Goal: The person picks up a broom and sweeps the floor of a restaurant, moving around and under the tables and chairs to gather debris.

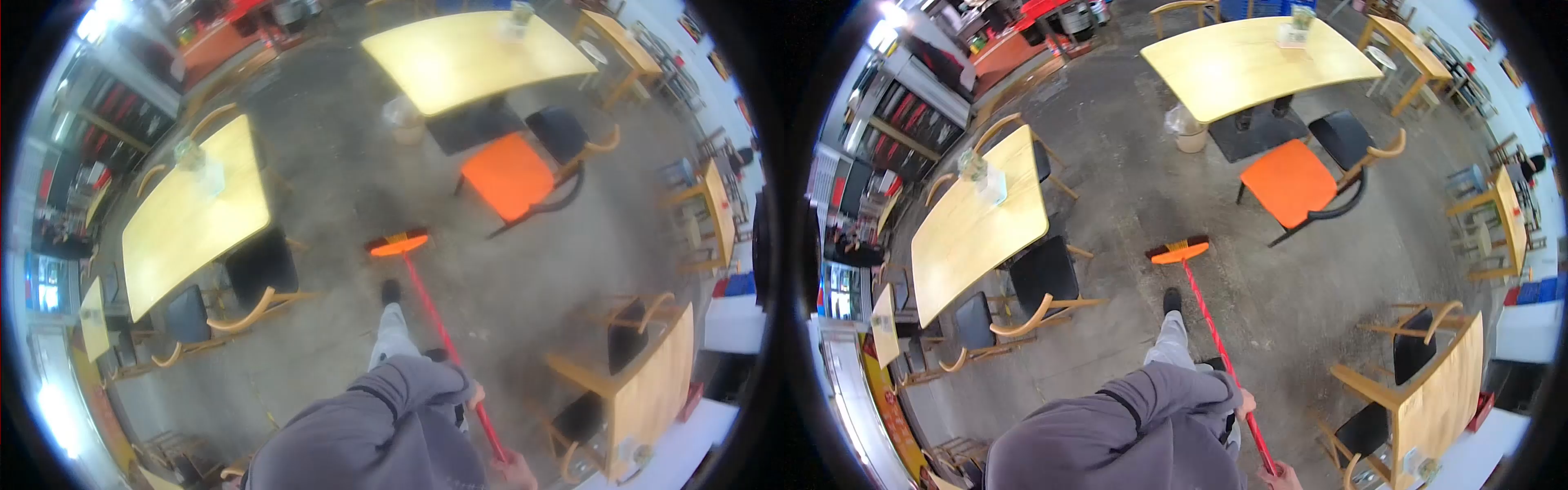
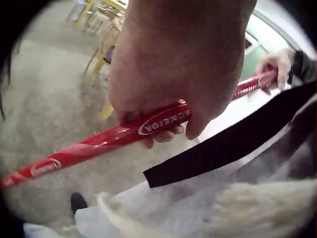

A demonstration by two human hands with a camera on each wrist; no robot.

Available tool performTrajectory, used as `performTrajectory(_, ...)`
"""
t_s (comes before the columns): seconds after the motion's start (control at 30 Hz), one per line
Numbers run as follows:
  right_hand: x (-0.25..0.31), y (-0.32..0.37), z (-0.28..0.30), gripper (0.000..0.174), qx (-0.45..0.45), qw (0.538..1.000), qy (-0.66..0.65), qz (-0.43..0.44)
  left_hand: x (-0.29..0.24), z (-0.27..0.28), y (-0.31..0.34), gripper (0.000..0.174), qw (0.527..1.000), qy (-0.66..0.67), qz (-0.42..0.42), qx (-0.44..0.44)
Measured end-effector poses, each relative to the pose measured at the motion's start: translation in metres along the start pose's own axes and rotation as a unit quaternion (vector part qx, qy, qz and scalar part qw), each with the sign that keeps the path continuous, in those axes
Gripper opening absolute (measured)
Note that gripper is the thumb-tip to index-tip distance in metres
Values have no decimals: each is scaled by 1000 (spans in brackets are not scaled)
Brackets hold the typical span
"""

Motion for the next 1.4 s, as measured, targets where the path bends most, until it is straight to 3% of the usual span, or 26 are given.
performTrajectory(0.1,131,-36,-27,21,35,999,38,-11,63,50,49,27,997,11,40,-71)
performTrajectory(0.17,144,-102,-38,25,54,996,53,44,124,73,81,26,986,17,89,-136)
performTrajectory(0.23,197,-157,-64,26,71,993,55,71,187,85,119,23,949,-31,164,-269)
performTrajectory(0.3,243,-213,-99,25,112,988,55,91,262,96,162,18,938,-14,175,-298)
performTrajectory(0.37,312,-252,-142,24,186,974,59,114,297,117,234,12,885,-89,194,-414)
performTrajectory(0.4,331,-278,-161,24,224,968,47,100,321,122,252,10,878,-83,263,-392)
performTrajectory(0.43,346,-298,-177,24,260,961,32,86,345,117,269,8,853,-103,287,-424)
performTrajectory(0.5,391,-307,-214,24,284,951,-116,-39,388,112,297,17,835,-142,389,-362)
performTrajectory(0.53,402,-309,-228,24,294,947,-115,-60,404,107,311,25,850,-90,399,-331)
performTrajectory(0.63,403,-318,-247,24,327,927,-144,-114,381,106,348,29,867,-60,388,-307)
performTrajectory(0.67,392,-323,-246,24,341,914,-175,-130,376,102,347,43,873,-26,385,-298)
performTrajectory(0.77,357,-318,-222,26,330,911,-209,-135,360,65,301,52,769,-53,402,-493)
performTrajectory(0.8,347,-309,-208,27,308,921,-197,-134,349,64,284,59,792,-13,409,-452)
performTrajectory(0.93,278,-283,-130,28,264,950,-140,-95,291,54,197,64,829,-3,397,-394)
performTrajectory(1.03,228,-238,-61,27,230,968,-81,-65,220,53,127,61,860,-91,375,-334)
performTrajectory(1.1,168,-212,-15,27,214,971,-83,-66,168,48,70,46,886,-109,339,-297)
performTrajectory(1.17,123,-167,26,30,149,987,11,-53,138,9,-12,29,897,-88,311,-302)
performTrajectory(1.3,13,-82,92,36,96,993,-21,-61,-1,2,-61,21,973,-13,119,-195)
performTrajectory(1.33,-4,-61,97,35,72,994,9,-83,-22,-11,-79,24,982,-24,105,-152)
performTrajectory(1.37,-10,-39,99,34,47,993,36,-102,-41,-17,-87,28,984,-23,58,-168)
performTrajectory(1.4,-15,-21,99,32,31,992,105,-62,-58,-15,-86,33,992,-24,33,-117)
Point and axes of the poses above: each hand's wrist, its own y-axis away from the middle knuckle, its own z-axis out of the back of the hand, x = y × z, the point moved 2 cm from there along -y, towards the middle knuckle, and after that the axes turned 2 degrees about -x, right-handed, at the moved point
